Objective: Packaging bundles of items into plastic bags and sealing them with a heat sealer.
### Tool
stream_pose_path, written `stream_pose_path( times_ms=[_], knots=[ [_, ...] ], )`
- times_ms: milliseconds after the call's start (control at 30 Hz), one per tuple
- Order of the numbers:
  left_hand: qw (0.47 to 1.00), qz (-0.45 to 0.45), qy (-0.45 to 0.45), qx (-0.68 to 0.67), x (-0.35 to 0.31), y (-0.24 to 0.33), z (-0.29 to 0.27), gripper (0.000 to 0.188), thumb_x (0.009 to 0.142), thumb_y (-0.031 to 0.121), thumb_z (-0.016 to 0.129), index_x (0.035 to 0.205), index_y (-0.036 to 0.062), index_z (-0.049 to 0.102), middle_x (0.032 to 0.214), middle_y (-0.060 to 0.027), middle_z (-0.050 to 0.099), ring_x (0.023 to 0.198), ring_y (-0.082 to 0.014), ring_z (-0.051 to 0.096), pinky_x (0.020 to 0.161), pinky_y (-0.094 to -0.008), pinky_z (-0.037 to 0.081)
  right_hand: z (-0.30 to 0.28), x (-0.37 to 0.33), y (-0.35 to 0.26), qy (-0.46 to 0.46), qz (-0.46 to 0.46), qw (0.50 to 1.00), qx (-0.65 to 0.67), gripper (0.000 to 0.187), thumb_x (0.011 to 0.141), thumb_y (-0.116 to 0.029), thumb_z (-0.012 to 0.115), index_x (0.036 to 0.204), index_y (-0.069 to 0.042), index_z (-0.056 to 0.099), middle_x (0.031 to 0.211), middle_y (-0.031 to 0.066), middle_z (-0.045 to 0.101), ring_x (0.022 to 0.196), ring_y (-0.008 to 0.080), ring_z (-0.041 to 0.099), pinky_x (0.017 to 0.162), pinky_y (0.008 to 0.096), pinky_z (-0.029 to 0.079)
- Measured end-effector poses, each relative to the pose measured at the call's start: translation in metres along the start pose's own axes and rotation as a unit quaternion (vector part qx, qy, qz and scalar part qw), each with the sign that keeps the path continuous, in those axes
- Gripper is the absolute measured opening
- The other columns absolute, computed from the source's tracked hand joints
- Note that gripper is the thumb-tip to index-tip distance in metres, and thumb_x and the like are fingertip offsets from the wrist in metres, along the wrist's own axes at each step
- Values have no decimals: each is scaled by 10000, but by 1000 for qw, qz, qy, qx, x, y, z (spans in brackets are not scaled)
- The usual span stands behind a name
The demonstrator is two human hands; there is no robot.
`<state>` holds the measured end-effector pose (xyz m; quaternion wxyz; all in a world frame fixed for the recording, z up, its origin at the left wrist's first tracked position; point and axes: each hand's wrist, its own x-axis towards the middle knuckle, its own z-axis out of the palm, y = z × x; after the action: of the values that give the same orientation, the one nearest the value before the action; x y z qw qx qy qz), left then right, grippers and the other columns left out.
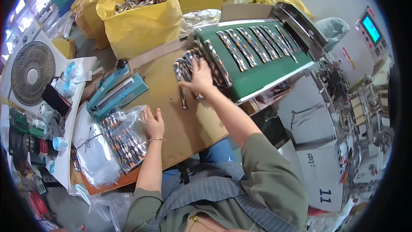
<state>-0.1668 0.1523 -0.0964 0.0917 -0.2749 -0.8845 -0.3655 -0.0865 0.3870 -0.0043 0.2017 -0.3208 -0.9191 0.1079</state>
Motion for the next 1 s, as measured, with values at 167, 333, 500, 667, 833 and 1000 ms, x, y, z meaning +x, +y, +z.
stream_pose_path(
  times_ms=[167, 333, 500, 667, 833, 1000],
  knots=[
    [1000, -8, -20, -18, -1, 5, 3, 554, 914, 376, 492, 1262, -53, 452, 1287, -242, 460, 1245, -397, 364, 1058, -458, 269, 18, 23, 53, -177, 183, 962, 98, 1119, 536, -524, 803, 1332, 70, 285, 1173, 225, 567, 1080, 337, 562, 912, 357, 462],
    [976, -94, -95, -169, 29, 48, 15, 593, 920, 410, 488, 1283, -55, 426, 1316, -265, 428, 1263, -387, 353, 1067, -449, 248, 31, 11, 20, -198, 141, 941, 235, 914, 573, -462, 796, 1213, 90, 449, 1094, 274, 588, 1023, 365, 586, 892, 364, 468],
    [996, 39, -53, -57, 26, 5, 28, 625, 886, 406, 549, 1286, -59, 427, 1317, -259, 435, 1248, -399, 362, 1062, -440, 250, -53, 17, 3, -182, 88, 811, 549, 589, 814, -316, 684, 1241, 46, 499, 1210, 158, 557, 1134, 225, 517, 965, 320, 399],
    [996, 48, -56, -46, 27, 15, 31, 630, 843, 391, 614, 1271, -42, 453, 1299, -240, 461, 1234, -388, 381, 1059, -437, 259, -123, 41, 144, 172, 37, 971, 160, 555, 832, -384, 641, 1204, 14, 534, 1168, 219, 570, 1109, 353, 531, 957, 382, 410],
    [995, 51, -78, -25, 26, 19, 27, 622, 848, 356, 625, 1318, 3, 421, 1323, -200, 453, 1238, -368, 391, 1055, -428, 274, -144, 35, 305, 174, 254, 927, -215, 1011, 722, -682, 571, 1404, -7, 253, 1410, 286, 277, 1332, 385, 252, 1094, 452, 183],
    [996, 50, -69, -13, 22, 17, 22, 629, 846, 365, 626, 1321, 8, 421, 1325, -188, 456, 1226, -359, 401, 1045, -417, 282, -163, 40, 345, 32, 418, 892, -169, 1256, 584, -850, 519, 1479, -138, -2, 1516, 217, 14, 1411, 341, -19, 1117, 491, -27]
  ],
)
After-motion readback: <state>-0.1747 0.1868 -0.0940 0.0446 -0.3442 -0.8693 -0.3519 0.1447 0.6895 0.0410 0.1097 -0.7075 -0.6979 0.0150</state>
